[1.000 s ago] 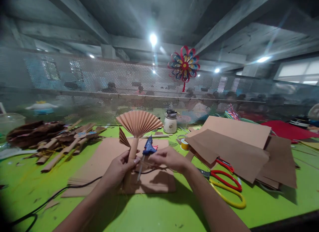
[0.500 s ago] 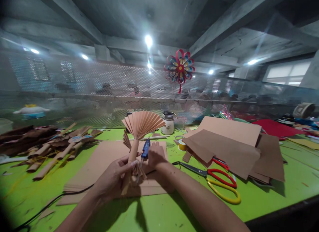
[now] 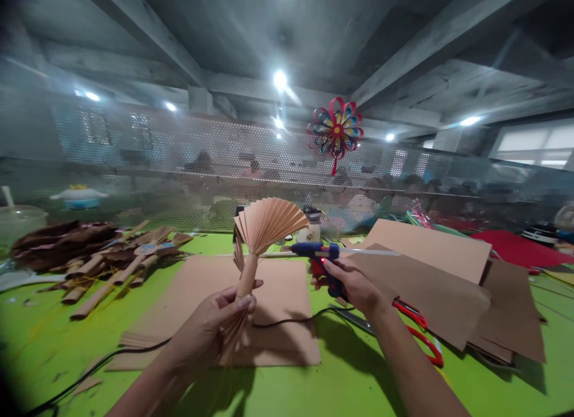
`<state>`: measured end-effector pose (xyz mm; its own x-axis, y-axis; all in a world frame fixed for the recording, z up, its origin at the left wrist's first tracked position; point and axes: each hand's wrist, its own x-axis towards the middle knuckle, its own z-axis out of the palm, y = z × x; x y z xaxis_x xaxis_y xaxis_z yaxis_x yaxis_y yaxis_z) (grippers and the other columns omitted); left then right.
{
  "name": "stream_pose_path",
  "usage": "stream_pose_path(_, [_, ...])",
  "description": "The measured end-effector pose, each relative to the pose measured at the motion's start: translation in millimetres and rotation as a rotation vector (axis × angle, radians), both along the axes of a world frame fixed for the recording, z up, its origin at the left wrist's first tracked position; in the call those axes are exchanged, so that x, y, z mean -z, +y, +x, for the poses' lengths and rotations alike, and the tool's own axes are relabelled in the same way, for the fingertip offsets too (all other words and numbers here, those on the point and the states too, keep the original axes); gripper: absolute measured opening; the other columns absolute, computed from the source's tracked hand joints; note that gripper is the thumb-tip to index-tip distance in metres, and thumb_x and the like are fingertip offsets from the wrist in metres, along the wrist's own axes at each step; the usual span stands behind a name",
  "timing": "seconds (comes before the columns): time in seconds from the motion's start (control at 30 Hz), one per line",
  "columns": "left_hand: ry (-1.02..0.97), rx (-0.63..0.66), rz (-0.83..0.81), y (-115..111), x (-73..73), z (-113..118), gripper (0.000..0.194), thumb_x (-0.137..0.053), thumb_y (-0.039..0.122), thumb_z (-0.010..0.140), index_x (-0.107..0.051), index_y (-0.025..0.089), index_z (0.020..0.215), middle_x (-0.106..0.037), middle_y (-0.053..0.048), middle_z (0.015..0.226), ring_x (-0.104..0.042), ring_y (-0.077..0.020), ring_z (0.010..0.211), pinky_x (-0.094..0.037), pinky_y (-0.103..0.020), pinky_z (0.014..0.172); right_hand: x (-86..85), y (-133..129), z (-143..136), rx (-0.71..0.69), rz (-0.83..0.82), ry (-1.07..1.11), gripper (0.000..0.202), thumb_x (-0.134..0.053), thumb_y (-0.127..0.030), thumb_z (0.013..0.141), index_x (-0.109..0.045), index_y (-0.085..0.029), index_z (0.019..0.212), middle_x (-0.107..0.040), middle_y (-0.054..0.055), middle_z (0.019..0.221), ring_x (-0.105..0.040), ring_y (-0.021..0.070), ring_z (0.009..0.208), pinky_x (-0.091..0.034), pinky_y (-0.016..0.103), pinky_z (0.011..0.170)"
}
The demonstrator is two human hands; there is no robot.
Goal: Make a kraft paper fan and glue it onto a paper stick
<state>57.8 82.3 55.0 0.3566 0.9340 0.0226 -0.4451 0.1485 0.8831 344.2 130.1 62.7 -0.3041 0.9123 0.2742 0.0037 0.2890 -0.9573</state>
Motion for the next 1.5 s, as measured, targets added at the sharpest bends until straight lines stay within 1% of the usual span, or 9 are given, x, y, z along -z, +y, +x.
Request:
stream_pose_path(0.1, [-0.071, 0.033, 0.009, -1, -0.2, 0, 0.042, -0.073, 0.024, 0.075, -0.062, 0.010, 0.113, -0.054, 0.000, 0.069, -0.050, -0.0078, 0.060, -0.038, -0.019, 0.057, -0.6, -25, 3, -0.147, -0.017, 0.181, 0.042, -0.062, -0.050, 0.081, -0.067, -0.013, 0.099, -0.068, 0.016, 0.094, -0.065, 0.0229, 0.077, -0.051, 0.034, 0.068])
stream_pose_path(0.23, [-0.135, 0.091, 0.021, -3, -2.2, 1, 0.036, -0.072, 0.024, 0.077, -0.062, 0.008, 0.108, -0.052, 0.000, 0.065, -0.047, -0.0070, 0.056, -0.034, -0.019, 0.051, 5.4, -40, -13, -0.208, 0.029, 0.226, 0.051, -0.060, -0.057, 0.080, -0.067, -0.012, 0.103, -0.068, 0.015, 0.089, -0.065, 0.0252, 0.076, -0.051, 0.034, 0.063])
stream_pose_path(0.4, [-0.219, 0.163, -0.013, -7, -6.3, 6, 0.039, -0.072, 0.025, 0.075, -0.061, 0.009, 0.108, -0.045, 0.004, 0.059, -0.037, -0.0048, 0.047, -0.026, -0.017, 0.043, 17.0, -47, -28, -0.193, 0.021, 0.232, 0.055, -0.055, -0.058, 0.083, -0.064, -0.011, 0.109, -0.067, 0.014, 0.080, -0.064, 0.0244, 0.073, -0.051, 0.033, 0.060])
stream_pose_path(0.53, [-0.264, 0.230, -0.027, -12, -6.5, 8, 0.029, -0.070, 0.023, 0.077, -0.062, 0.009, 0.101, -0.045, 0.003, 0.060, -0.036, -0.0039, 0.046, -0.027, -0.015, 0.042, 20.3, -52, -33, -0.209, -0.018, 0.255, 0.055, -0.053, -0.059, 0.084, -0.064, -0.010, 0.108, -0.066, 0.013, 0.079, -0.063, 0.0222, 0.070, -0.050, 0.032, 0.058])
stream_pose_path(0.7, [-0.249, 0.208, -0.060, -14, -4.4, 11, 0.024, -0.069, 0.023, 0.078, -0.063, 0.009, 0.096, -0.045, 0.003, 0.059, -0.040, -0.0043, 0.046, -0.030, -0.014, 0.042, 17.6, -56, -37, -0.226, 0.017, 0.181, 0.052, -0.051, -0.057, 0.086, -0.064, -0.010, 0.105, -0.065, 0.014, 0.085, -0.062, 0.0207, 0.071, -0.048, 0.031, 0.057])
stream_pose_path(0.93, [-0.309, 0.271, -0.052, -13, -1.3, 16, 0.028, -0.069, 0.025, 0.077, -0.060, 0.010, 0.099, -0.044, 0.005, 0.057, -0.039, -0.0038, 0.044, -0.031, -0.014, 0.041, 14.5, -55, -35, -0.258, 0.061, 0.156, 0.048, -0.047, -0.054, 0.089, -0.066, -0.010, 0.096, -0.063, 0.013, 0.085, -0.059, 0.0199, 0.075, -0.048, 0.035, 0.069])
stream_pose_path(1.17, [-0.334, 0.265, -0.059, -13, -1.3, 16, 0.027, -0.065, 0.018, 0.080, -0.059, 0.009, 0.104, -0.048, 0.003, 0.058, -0.043, -0.0048, 0.046, -0.033, -0.014, 0.042, 13.5, -57, -33, -0.168, 0.097, 0.057, 0.050, -0.044, -0.056, 0.090, -0.066, -0.011, 0.094, -0.062, 0.012, 0.085, -0.057, 0.0204, 0.077, -0.044, 0.035, 0.071])
stream_pose_path(1.37, [-0.333, 0.271, -0.057, -13, -1.6, 17, 0.031, -0.067, 0.020, 0.078, -0.058, 0.007, 0.105, -0.047, 0.003, 0.057, -0.042, -0.0047, 0.044, -0.033, -0.014, 0.042, 16.0, -57, -34, -0.138, 0.112, 0.077, 0.049, -0.045, -0.056, 0.089, -0.065, -0.012, 0.095, -0.061, 0.011, 0.083, -0.055, 0.0192, 0.072, -0.044, 0.035, 0.069])
stream_pose_path(1.5, [-0.333, 0.267, -0.063, -14, -2.2, 16, 0.029, -0.066, 0.019, 0.079, -0.058, 0.008, 0.104, -0.046, 0.004, 0.058, -0.041, -0.0044, 0.045, -0.032, -0.014, 0.042, 17.1, -57, -34, -0.129, 0.095, 0.095, 0.049, -0.046, -0.056, 0.089, -0.065, -0.012, 0.095, -0.060, 0.010, 0.080, -0.056, 0.0198, 0.073, -0.045, 0.035, 0.069])
